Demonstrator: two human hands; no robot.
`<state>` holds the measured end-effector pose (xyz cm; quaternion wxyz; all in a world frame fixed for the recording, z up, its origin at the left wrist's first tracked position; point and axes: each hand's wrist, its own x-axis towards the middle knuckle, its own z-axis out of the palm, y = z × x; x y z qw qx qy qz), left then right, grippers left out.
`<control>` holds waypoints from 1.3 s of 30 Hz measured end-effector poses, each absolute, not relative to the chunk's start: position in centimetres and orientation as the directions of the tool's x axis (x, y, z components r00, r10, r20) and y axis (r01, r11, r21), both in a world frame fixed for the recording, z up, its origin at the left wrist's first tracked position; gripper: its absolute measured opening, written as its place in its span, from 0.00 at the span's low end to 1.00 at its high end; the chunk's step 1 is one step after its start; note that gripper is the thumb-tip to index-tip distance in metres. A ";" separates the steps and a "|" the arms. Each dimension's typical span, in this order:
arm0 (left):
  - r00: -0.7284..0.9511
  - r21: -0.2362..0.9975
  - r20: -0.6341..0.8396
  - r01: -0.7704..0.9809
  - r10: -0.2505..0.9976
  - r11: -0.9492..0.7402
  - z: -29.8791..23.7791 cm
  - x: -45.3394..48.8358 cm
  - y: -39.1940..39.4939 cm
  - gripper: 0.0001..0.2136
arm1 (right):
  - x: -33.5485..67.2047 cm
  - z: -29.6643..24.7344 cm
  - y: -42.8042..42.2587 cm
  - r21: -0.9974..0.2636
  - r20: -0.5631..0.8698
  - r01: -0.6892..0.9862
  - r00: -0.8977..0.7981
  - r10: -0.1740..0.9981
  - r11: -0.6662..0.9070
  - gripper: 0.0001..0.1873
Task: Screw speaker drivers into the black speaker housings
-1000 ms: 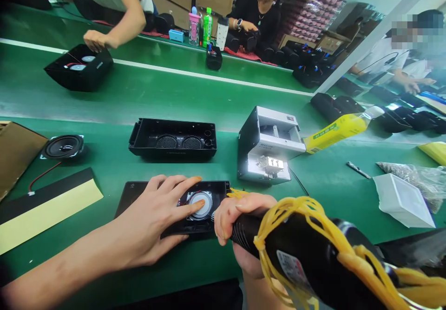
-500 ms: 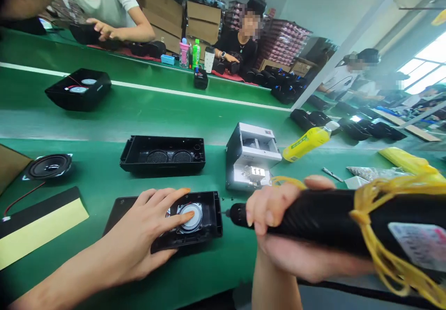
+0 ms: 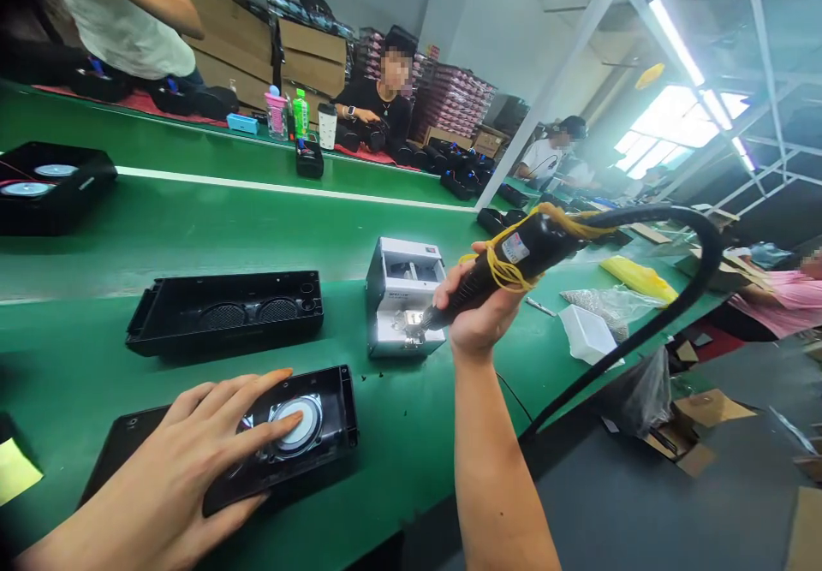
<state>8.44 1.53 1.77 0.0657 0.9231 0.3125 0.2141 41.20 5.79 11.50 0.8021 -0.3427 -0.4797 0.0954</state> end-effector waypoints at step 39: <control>0.707 0.258 0.377 0.540 0.598 -0.801 2.1 8.4 1.6 0.29 | 41.9 10.8 5.3 -0.639 0.705 0.104 0.474 0.527 0.762 0.34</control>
